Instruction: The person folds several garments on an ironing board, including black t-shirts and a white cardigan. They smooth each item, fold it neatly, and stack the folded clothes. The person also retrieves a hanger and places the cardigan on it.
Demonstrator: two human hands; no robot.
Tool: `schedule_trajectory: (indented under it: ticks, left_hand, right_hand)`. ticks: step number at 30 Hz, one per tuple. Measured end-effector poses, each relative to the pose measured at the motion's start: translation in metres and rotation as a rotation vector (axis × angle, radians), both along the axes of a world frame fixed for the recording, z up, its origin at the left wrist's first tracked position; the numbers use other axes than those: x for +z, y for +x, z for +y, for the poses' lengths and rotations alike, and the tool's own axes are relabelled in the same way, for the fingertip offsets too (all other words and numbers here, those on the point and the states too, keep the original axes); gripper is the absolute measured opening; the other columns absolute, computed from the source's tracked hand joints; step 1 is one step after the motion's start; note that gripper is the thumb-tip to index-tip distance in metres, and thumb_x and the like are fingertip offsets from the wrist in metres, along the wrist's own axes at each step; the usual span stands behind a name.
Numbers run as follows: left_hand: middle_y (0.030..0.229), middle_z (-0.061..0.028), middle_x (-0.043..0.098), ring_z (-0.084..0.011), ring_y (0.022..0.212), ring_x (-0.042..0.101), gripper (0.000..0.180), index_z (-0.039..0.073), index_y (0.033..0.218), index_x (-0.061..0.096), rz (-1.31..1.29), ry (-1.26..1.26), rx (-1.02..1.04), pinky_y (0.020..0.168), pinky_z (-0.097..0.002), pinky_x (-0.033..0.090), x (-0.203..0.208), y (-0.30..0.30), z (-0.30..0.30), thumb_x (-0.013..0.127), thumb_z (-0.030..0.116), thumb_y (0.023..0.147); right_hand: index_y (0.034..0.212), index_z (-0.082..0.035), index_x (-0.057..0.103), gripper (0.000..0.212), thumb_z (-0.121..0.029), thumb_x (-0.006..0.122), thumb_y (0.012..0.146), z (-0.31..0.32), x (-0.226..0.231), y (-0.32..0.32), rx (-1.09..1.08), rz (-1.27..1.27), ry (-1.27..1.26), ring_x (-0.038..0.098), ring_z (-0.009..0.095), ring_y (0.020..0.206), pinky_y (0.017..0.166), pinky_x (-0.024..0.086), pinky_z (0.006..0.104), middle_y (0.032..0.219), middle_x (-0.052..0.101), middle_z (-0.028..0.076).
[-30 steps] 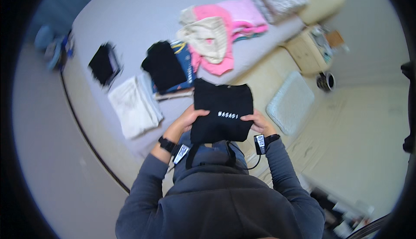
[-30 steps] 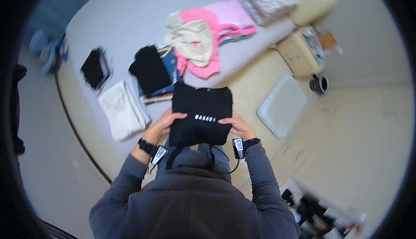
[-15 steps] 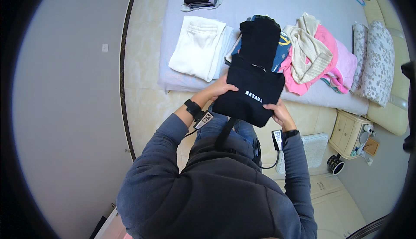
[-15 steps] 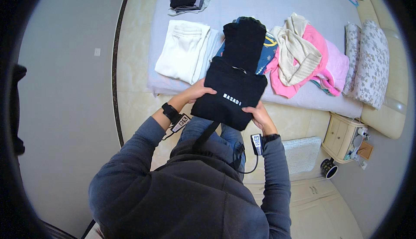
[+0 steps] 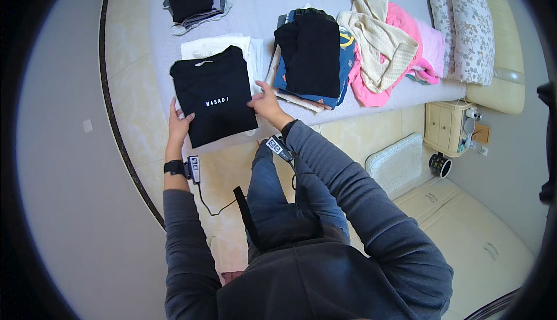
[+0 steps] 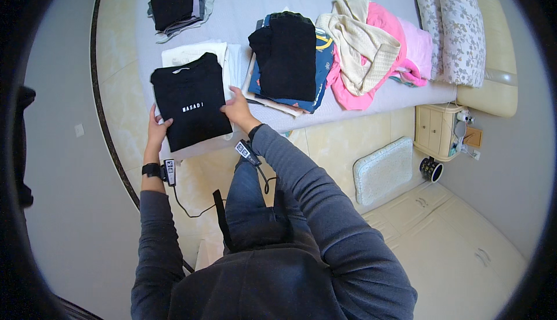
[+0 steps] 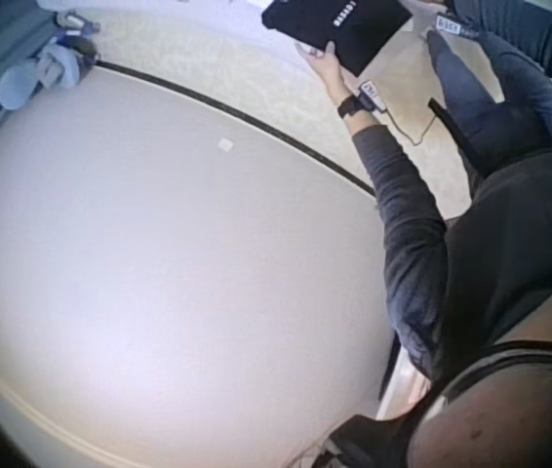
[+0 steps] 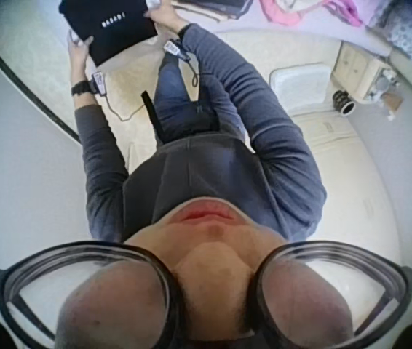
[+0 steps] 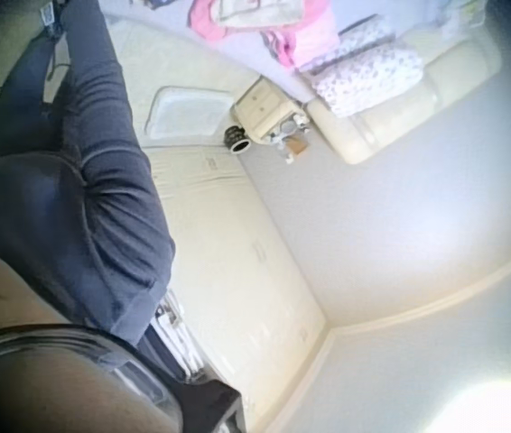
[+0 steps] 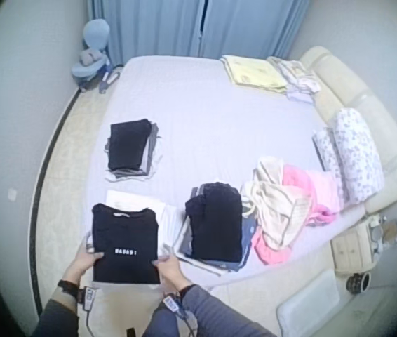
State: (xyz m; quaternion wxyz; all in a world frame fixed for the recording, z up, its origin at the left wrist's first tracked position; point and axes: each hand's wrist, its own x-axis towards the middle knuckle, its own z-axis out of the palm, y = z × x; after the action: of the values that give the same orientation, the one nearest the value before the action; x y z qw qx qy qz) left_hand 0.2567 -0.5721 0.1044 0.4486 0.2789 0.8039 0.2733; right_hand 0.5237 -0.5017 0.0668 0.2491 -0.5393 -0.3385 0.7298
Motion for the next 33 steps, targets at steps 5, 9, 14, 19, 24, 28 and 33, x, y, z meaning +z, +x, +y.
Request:
schedule_trajectory:
  ticks: [5, 9, 14, 19, 24, 28, 33]
  left_hand:
    - [0.103, -0.0151, 0.060, -0.0229, 0.095, 0.060, 0.046, 0.005, 0.124, 0.050, 0.461, 0.293, -0.052, 0.083, -0.0298, 0.049, -0.046, 0.043, 0.019, 0.062, 0.002, 0.079]
    - [0.092, -0.0116, 0.065, -0.0175, 0.083, 0.064, 0.023, 0.002, 0.107, 0.059, 0.033, 0.374, -0.168, 0.073, -0.0284, 0.051, -0.060, 0.147, 0.077, 0.059, 0.006, 0.085]
    - [0.091, -0.0140, 0.066, -0.0249, 0.080, 0.065, 0.028, 0.002, 0.103, 0.062, -0.185, 0.181, -0.109, 0.070, -0.0327, 0.050, -0.087, 0.241, 0.147, 0.063, 0.023, 0.084]
    - [0.091, -0.0133, 0.065, -0.0274, 0.084, 0.062, 0.033, 0.003, 0.097, 0.063, 0.047, 0.241, -0.132, 0.076, -0.0349, 0.047, -0.082, 0.267, 0.156, 0.063, 0.033, 0.085]
    - [0.093, -0.0110, 0.063, -0.0262, 0.080, 0.059, 0.034, 0.003, 0.093, 0.065, 0.057, 0.218, -0.117, 0.071, -0.0341, 0.047, -0.067, 0.273, 0.150, 0.065, 0.036, 0.083]
    - [0.092, -0.0080, 0.062, -0.0253, 0.085, 0.057, 0.033, 0.006, 0.096, 0.064, 0.185, 0.261, -0.194, 0.077, -0.0369, 0.043, -0.065, 0.275, 0.146, 0.070, 0.034, 0.078]
    - [0.092, -0.0063, 0.061, -0.0244, 0.090, 0.056, 0.031, 0.009, 0.094, 0.062, 0.491, 0.281, -0.417, 0.080, -0.0407, 0.040, -0.064, 0.276, 0.146, 0.075, 0.027, 0.072]
  right_hand:
    - [0.095, -0.004, 0.058, 0.029, 0.000, 0.066, 0.068, 0.025, -0.001, 0.076, -0.202, -0.582, 0.599, 0.053, 0.020, 0.068, 0.064, 0.047, 0.0314, 0.080, 0.052, 0.008]
    - [0.094, -0.001, 0.058, 0.037, -0.027, 0.074, 0.072, 0.083, 0.003, 0.105, -0.175, -0.919, 0.785, 0.054, 0.025, 0.074, 0.067, 0.046, 0.0365, 0.084, 0.053, 0.012]
    - [0.093, -0.001, 0.059, 0.037, -0.030, 0.069, 0.073, 0.125, -0.024, 0.090, 0.043, -1.158, 0.601, 0.059, 0.036, 0.088, 0.077, 0.049, 0.0428, 0.089, 0.059, 0.019]
    - [0.077, -0.004, 0.064, 0.019, -0.021, 0.056, 0.078, 0.154, -0.032, 0.149, -0.249, -0.778, 0.314, 0.064, 0.034, 0.068, 0.063, 0.051, 0.0395, 0.073, 0.065, 0.017]
    - [0.089, -0.005, 0.054, 0.012, -0.016, 0.051, 0.085, 0.154, -0.036, 0.290, -0.833, 0.039, -0.281, 0.054, 0.018, 0.067, 0.060, 0.050, 0.0325, 0.075, 0.055, 0.006]
    - [0.098, 0.002, 0.055, 0.022, -0.014, 0.054, 0.084, 0.137, -0.048, 0.336, -0.875, -0.374, -0.336, 0.061, 0.023, 0.080, 0.068, 0.053, 0.0332, 0.089, 0.060, 0.013]
    - [0.124, 0.004, 0.048, 0.068, -0.032, 0.076, 0.073, 0.125, -0.023, 0.285, -0.215, -0.687, 0.628, 0.052, 0.030, 0.109, 0.094, 0.041, 0.0353, 0.119, 0.052, 0.019]
